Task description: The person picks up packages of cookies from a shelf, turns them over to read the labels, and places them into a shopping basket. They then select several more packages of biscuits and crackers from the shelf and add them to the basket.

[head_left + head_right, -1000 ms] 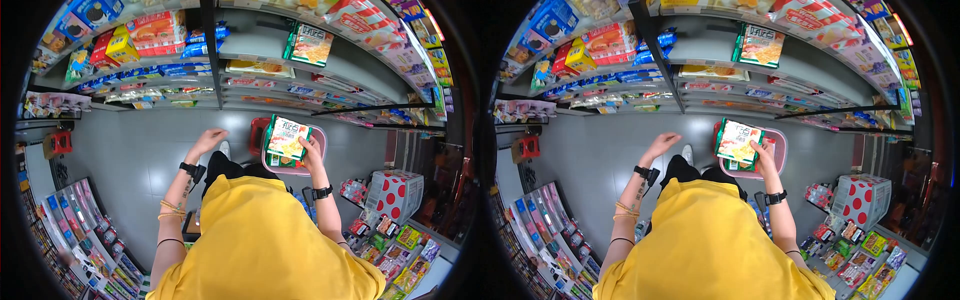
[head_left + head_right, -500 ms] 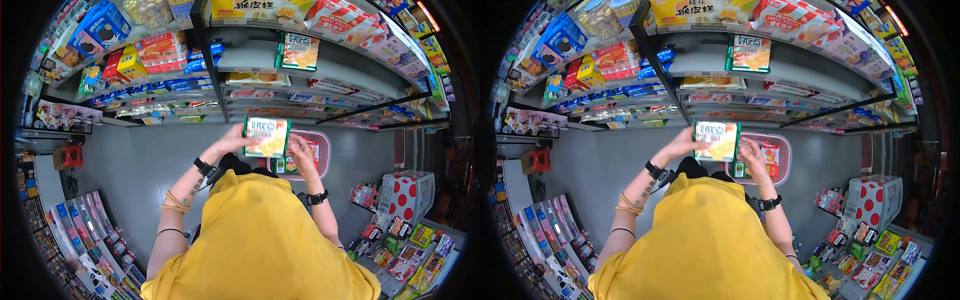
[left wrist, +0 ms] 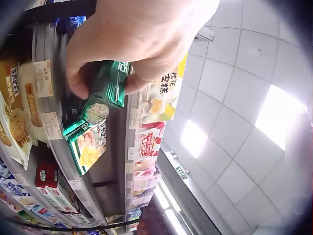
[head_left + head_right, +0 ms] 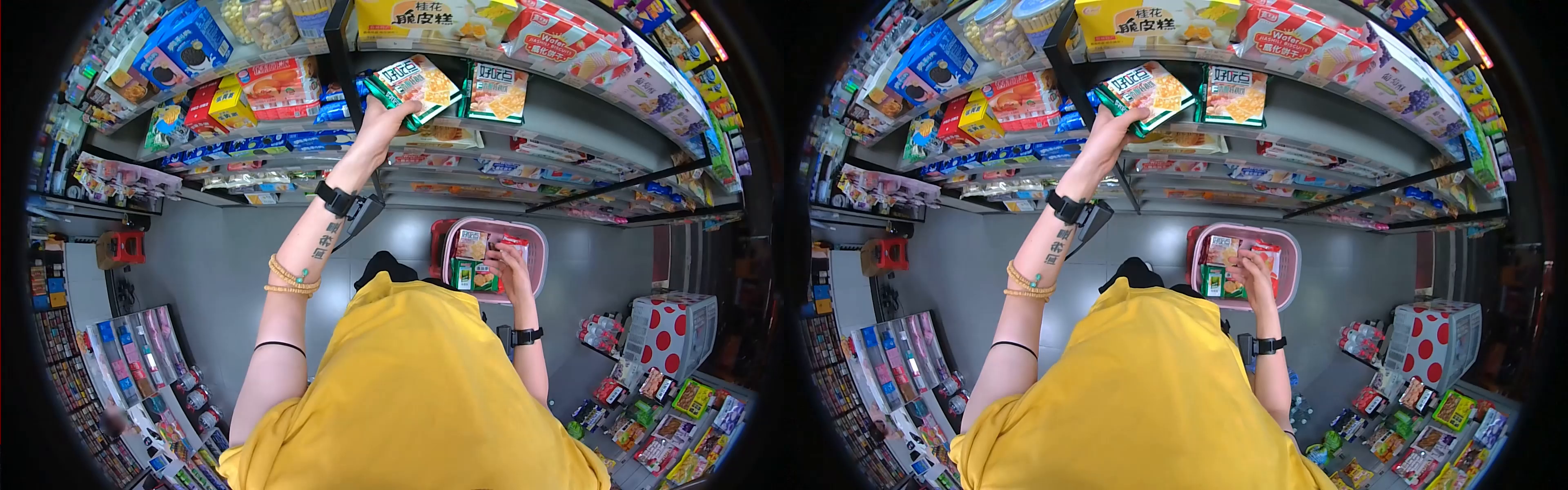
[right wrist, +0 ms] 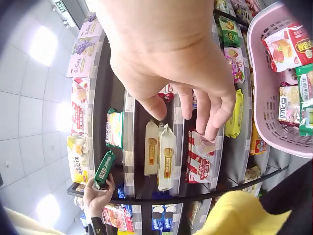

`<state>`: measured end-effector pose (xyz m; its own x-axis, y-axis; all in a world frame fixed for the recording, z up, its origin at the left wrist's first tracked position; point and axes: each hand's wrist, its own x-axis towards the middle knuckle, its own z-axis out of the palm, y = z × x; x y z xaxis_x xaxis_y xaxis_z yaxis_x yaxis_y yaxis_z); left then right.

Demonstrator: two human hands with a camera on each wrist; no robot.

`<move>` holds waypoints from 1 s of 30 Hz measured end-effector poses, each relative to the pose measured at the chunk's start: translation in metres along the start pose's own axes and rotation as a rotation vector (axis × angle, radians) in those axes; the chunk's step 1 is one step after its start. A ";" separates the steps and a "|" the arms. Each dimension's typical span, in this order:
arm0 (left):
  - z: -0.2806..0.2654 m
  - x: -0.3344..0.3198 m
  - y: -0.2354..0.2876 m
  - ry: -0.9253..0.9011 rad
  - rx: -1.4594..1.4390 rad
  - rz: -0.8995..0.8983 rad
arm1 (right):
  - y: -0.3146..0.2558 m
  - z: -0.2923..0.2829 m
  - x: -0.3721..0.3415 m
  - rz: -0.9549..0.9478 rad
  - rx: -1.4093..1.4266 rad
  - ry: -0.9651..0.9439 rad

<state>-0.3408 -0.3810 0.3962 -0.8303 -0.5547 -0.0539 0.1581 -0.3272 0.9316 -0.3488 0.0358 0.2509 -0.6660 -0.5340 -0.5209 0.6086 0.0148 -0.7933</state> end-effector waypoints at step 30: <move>0.011 0.223 -0.071 0.236 0.521 0.377 | 0.047 -0.068 -0.018 -0.099 0.285 0.241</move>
<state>-0.5428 -0.4733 0.3222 -0.6214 -0.7295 0.2860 0.0863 0.2990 0.9503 -0.3378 0.1038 0.2016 -0.7890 -0.3061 -0.5328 0.6096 -0.2808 -0.7414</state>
